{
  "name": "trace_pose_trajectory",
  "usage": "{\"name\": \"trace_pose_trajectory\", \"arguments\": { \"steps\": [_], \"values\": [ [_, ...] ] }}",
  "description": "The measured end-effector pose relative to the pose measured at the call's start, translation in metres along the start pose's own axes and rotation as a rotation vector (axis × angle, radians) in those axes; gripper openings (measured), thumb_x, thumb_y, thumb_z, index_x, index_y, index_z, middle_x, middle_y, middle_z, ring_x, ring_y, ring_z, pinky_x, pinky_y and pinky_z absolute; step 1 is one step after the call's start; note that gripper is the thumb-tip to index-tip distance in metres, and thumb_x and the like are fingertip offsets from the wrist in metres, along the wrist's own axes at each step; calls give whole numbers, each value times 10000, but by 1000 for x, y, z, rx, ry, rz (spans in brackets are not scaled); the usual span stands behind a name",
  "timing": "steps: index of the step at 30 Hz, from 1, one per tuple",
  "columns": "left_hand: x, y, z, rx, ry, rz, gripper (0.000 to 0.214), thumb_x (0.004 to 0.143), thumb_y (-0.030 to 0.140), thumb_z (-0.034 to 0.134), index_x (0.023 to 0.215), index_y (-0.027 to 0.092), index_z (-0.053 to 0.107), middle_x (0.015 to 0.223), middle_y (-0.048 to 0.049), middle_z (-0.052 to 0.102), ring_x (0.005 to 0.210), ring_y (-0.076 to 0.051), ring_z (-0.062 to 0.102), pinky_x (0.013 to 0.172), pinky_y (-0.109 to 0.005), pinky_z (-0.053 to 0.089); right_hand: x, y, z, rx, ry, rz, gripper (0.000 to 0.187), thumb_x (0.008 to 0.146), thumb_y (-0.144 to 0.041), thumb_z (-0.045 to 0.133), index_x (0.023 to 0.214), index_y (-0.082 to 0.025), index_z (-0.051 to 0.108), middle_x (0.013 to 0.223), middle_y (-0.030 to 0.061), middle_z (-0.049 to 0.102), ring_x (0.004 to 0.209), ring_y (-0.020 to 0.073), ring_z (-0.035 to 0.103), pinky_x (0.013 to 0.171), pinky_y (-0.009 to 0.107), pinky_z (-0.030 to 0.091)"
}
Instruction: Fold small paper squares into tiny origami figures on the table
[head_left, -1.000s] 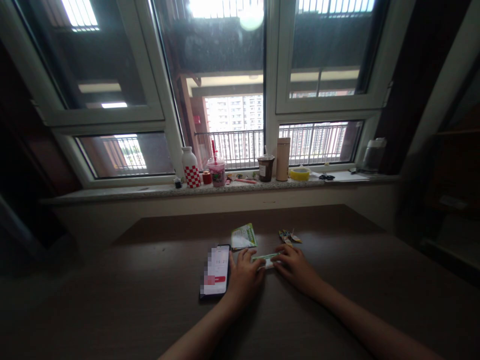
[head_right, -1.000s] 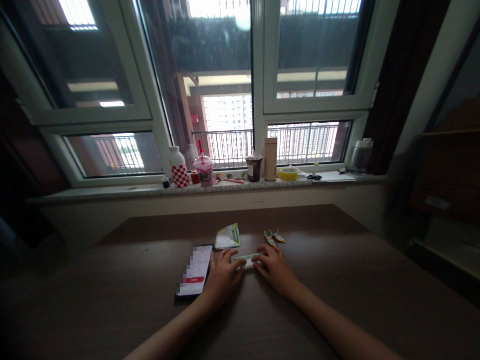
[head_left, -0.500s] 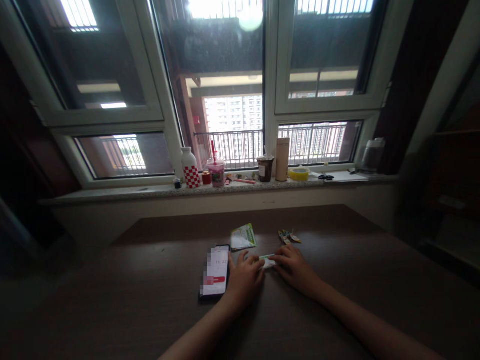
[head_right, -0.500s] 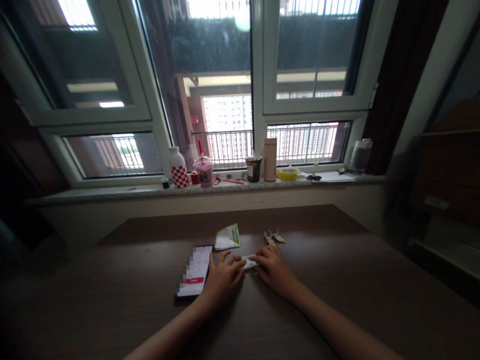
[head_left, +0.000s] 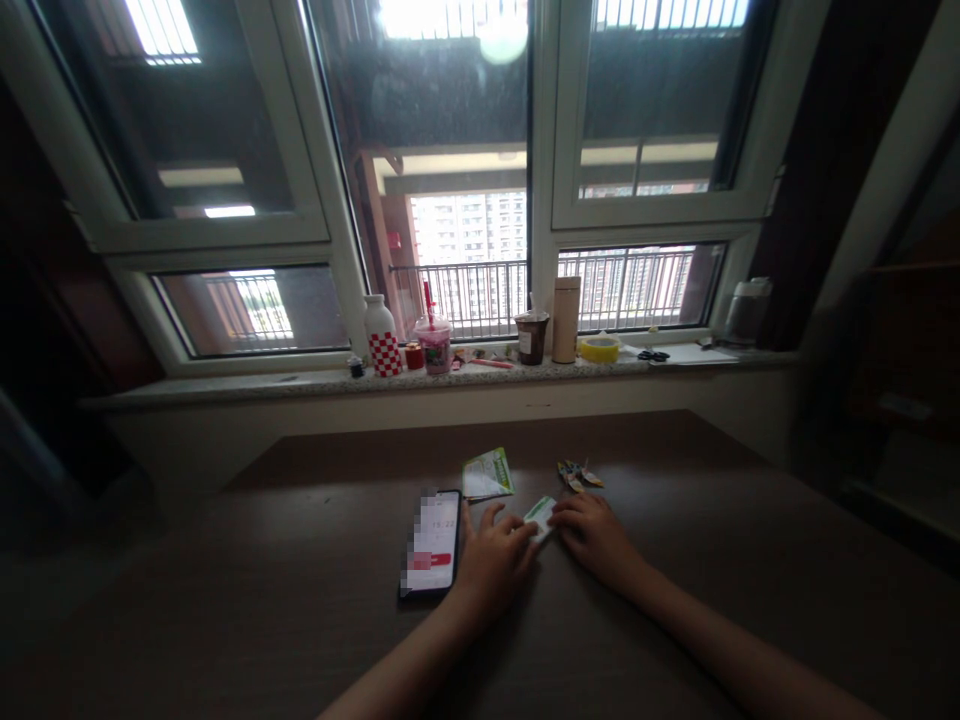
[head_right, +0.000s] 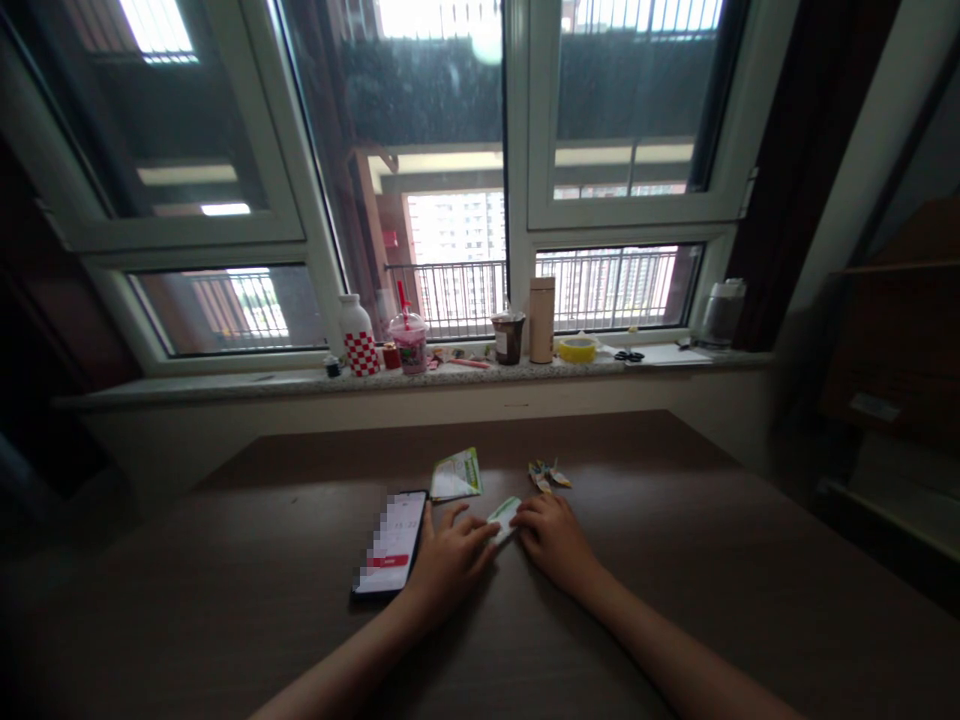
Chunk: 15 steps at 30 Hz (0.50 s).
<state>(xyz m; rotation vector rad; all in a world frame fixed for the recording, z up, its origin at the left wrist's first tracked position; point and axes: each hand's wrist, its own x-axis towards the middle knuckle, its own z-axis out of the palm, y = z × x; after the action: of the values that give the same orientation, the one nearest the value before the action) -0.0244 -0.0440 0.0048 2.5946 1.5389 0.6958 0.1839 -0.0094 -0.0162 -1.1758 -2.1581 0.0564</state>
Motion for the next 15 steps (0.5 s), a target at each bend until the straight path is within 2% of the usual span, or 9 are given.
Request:
{"name": "trace_pose_trajectory", "arguments": {
  "steps": [4, 9, 15],
  "values": [
    [0, 2, -1, -38, -25, 33, 288, 929, 336, 527, 1197, 388, 618, 1137, 13, 702, 1323, -297, 420, 1124, -714, -19, 1, -3, -2, 75, -21, 51, 192, 865, -207, 551, 953, -209, 722, 1108, 97, 721, 1092, 245, 635, 1085, 487, 357],
    [0, 0, 2, -108, -53, 93, 283, 916, 305, 544, 1175, 371, 640, 1131, -4, 708, 1311, -278, 439, 1151, -677, -20, 2, 1, 0, 189, -93, 92, 229, 892, -267, 529, 1046, -210, 689, 1273, 117, 653, 1227, 250, 577, 1154, 505, 290],
    [2, -2, 3, -76, -16, 9, 259, 921, 283, 527, 1135, 326, 666, 1180, -16, 688, 1307, -287, 441, 1153, -680, 49, 2, 2, -1, 242, -163, 99, 256, 904, -260, 516, 1086, -221, 692, 1340, 108, 606, 1285, 246, 533, 1199, 533, 171]
  ]
}}
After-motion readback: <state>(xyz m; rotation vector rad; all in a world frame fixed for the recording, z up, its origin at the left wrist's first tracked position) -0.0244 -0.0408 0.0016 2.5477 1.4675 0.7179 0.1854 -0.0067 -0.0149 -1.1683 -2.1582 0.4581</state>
